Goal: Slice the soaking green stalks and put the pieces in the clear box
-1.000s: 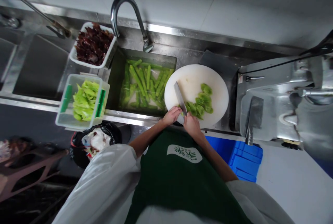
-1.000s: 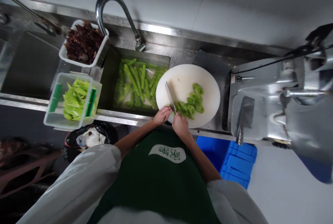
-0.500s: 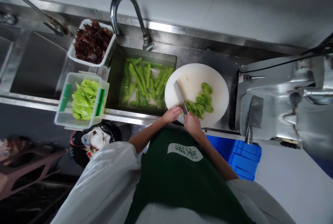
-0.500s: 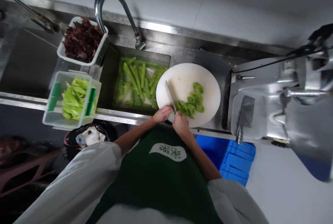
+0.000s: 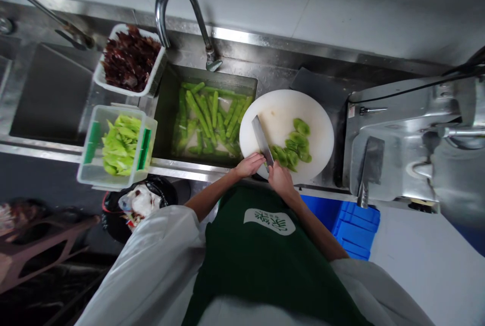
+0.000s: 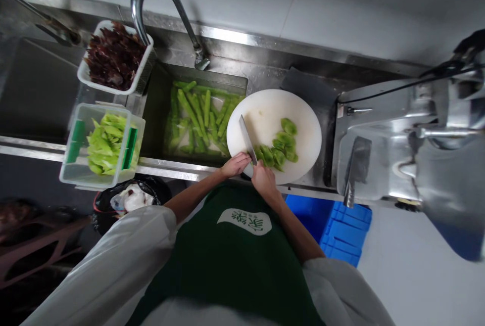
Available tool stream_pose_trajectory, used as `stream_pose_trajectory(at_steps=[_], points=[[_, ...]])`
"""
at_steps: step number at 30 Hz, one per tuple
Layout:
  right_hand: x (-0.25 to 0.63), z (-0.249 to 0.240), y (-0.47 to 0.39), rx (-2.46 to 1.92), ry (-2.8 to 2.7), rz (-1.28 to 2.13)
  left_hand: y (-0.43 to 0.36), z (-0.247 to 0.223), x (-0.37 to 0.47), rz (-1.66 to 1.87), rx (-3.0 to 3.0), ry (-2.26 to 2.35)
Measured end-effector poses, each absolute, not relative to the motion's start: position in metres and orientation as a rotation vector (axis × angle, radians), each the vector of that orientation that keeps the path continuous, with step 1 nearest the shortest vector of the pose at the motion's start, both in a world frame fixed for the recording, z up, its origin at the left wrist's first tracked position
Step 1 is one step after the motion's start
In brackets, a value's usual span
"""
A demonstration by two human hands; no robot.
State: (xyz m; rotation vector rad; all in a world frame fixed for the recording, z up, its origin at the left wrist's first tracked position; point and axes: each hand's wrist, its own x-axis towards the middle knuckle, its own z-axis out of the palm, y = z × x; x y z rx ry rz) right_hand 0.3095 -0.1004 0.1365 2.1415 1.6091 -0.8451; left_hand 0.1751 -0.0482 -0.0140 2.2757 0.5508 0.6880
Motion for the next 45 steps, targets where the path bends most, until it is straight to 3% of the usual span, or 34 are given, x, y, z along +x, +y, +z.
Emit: stream_pose_trajectory(at_steps=[8, 17, 21, 26, 30, 34, 36, 40, 45], points=[[0.317, 0.158, -0.113, 2.131, 1.546, -0.843, -0.05, -0.015, 0.178, 0.718, 2.268, 0.584], [0.315, 0.134, -0.096, 2.147, 1.659, -0.872, -0.052, -0.013, 0.178, 0.816, 2.296, 0.586], [0.327, 0.145, -0.092, 2.224, 1.629, -0.833, -0.048, 0.017, 0.18, 1.07, 2.249, 0.614], [0.337, 0.162, -0.105, 2.2, 1.687, -0.862, 0.003, 0.09, 0.217, 1.315, 2.005, 0.938], [0.33, 0.156, -0.12, 2.062, 1.722, -0.987, 0.054, 0.113, 0.292, 0.794, 2.292, 0.602], [0.323, 0.143, -0.13, 2.079, 1.692, -1.026, 0.084, 0.087, 0.354, -0.001, 2.497, 0.414], [0.324, 0.138, -0.135, 2.102, 1.656, -1.042, 0.098, 0.073, 0.366, -0.226, 2.502, 0.363], [0.333, 0.135, -0.144, 2.161, 1.581, -1.053, 0.134, 0.062, 0.35, -0.223, 2.509, 0.517], [0.345, 0.136, -0.149, 2.223, 1.531, -1.046, 0.171, 0.075, 0.266, 0.035, 2.204, 1.058]])
